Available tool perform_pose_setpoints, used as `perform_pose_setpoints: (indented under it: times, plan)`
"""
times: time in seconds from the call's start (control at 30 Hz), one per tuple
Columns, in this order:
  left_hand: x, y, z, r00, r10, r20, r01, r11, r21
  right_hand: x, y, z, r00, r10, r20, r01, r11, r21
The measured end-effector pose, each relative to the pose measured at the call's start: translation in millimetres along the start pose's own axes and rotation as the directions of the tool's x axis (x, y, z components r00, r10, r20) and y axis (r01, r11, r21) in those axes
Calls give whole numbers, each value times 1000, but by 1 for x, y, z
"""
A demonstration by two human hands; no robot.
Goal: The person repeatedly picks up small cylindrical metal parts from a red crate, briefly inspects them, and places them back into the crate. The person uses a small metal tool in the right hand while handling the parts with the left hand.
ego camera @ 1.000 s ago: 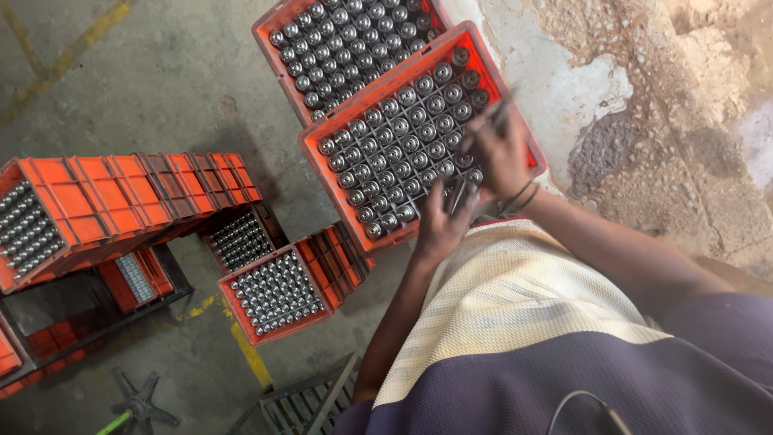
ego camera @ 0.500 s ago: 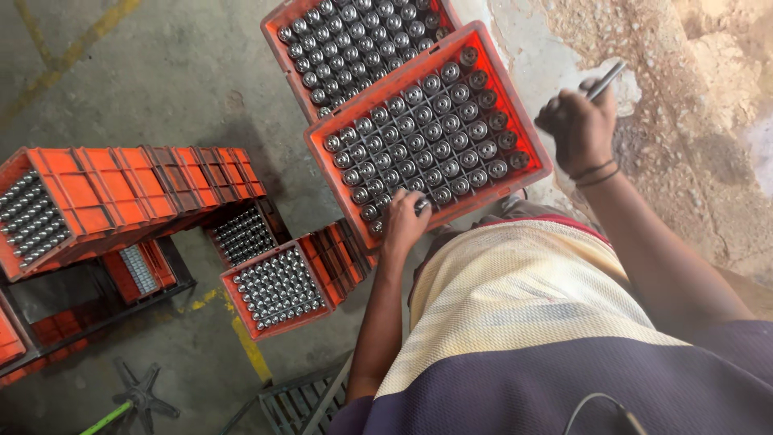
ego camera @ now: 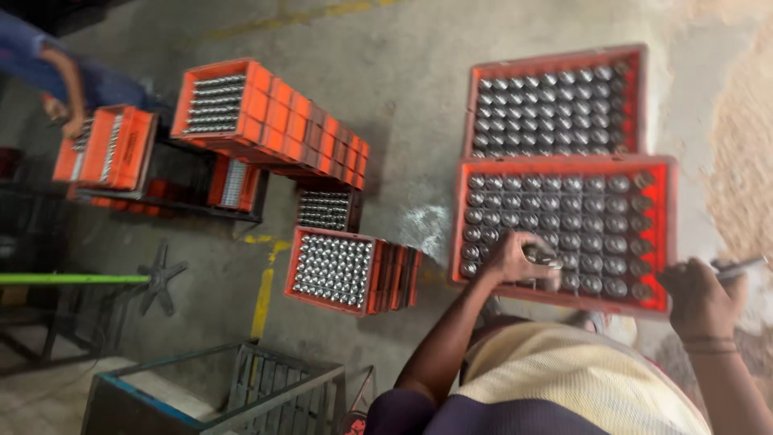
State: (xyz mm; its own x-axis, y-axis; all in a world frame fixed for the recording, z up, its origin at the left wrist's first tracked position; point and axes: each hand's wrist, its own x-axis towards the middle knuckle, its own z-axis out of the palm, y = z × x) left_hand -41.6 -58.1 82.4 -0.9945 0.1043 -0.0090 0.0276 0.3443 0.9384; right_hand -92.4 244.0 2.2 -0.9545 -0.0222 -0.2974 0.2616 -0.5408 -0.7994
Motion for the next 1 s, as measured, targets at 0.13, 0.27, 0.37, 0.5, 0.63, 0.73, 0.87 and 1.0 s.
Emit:
perform_pose_setpoints:
  times: [0.13,0.27,0.37,0.5,0.63,0.73,0.87,1.0]
  plan:
    - [-6,29,40,999,-37,-13,30,932,-361,3,8,18,984,-92,155,104,992,-74]
    - [-13,51,69,986,-132,98,127,990,55,-1,24,49,978,-117,172,162,947,-279]
    - [-10,57,74,997,-64,-40,64,998,15,-5,27,61,978,-117,170,152,966,-209]
    - [3,46,80,935,-248,253,354,625,-696,-9,34,59,980,-146,136,180,942,-284]
    - [4,30,91,956,-250,151,292,798,-527,-3,39,59,988,-77,132,108,962,-252]
    - [-13,24,87,941,-306,145,336,899,-281,15,12,51,961,-267,70,265,964,35]
    - [-47,1,49,923,-372,94,384,906,-181,51,-72,0,897,-408,-169,416,909,17]
    - [-43,-43,39,991,-125,-45,132,881,454,47,-89,-37,916,-375,-140,396,901,175]
